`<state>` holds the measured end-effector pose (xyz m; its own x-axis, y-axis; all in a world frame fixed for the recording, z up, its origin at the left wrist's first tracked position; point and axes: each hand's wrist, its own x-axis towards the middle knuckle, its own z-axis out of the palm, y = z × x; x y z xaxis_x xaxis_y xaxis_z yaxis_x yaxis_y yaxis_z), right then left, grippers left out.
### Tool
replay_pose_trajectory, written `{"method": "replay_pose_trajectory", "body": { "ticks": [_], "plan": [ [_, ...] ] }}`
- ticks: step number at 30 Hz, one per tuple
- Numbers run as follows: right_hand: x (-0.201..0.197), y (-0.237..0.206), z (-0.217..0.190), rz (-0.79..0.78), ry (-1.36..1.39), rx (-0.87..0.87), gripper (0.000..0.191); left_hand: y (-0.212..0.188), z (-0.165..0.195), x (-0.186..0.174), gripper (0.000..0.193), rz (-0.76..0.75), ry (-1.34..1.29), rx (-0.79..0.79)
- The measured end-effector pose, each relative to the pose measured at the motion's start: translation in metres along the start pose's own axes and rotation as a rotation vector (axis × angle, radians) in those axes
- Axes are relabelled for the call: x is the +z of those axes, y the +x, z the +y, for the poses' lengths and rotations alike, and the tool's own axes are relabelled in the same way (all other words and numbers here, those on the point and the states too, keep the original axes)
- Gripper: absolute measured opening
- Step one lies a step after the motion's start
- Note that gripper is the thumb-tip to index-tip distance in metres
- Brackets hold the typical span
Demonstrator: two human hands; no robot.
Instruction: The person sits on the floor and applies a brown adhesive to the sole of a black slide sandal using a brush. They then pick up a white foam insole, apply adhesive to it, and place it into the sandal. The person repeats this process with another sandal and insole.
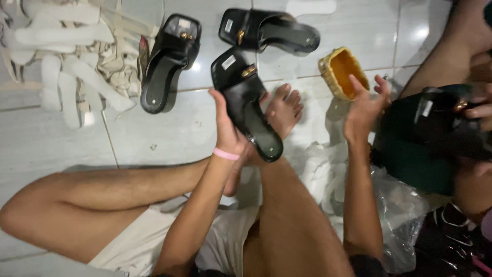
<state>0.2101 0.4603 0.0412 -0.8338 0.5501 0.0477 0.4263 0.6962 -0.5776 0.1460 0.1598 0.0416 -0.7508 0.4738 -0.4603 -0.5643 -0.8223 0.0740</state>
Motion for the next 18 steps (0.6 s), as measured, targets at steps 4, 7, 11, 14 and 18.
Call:
{"method": "replay_pose_trajectory", "body": {
  "ticks": [4, 7, 11, 14, 18],
  "plan": [
    [-0.008, 0.021, 0.014, -0.103, -0.310, -0.169, 0.045, -0.007, 0.001, 0.008, 0.093, -0.026, 0.056, 0.050],
    [-0.016, 0.023, 0.012, -0.139, -0.371, -0.140, 0.049, -0.010, 0.003, 0.017, 0.097, 0.010, 0.112, 0.047],
    [-0.022, 0.023, 0.008, -0.172, -0.437, -0.128, 0.050, -0.017, 0.005, 0.028, 0.099, 0.044, 0.142, 0.018],
    [-0.025, 0.024, 0.017, -0.182, -0.447, -0.159, 0.050, -0.021, 0.004, 0.033, 0.098, 0.041, 0.164, 0.023],
    [-0.029, 0.023, 0.035, -0.154, -0.339, -0.022, 0.053, -0.020, 0.005, 0.033, 0.097, 0.082, 0.176, 0.017]
  ]
}}
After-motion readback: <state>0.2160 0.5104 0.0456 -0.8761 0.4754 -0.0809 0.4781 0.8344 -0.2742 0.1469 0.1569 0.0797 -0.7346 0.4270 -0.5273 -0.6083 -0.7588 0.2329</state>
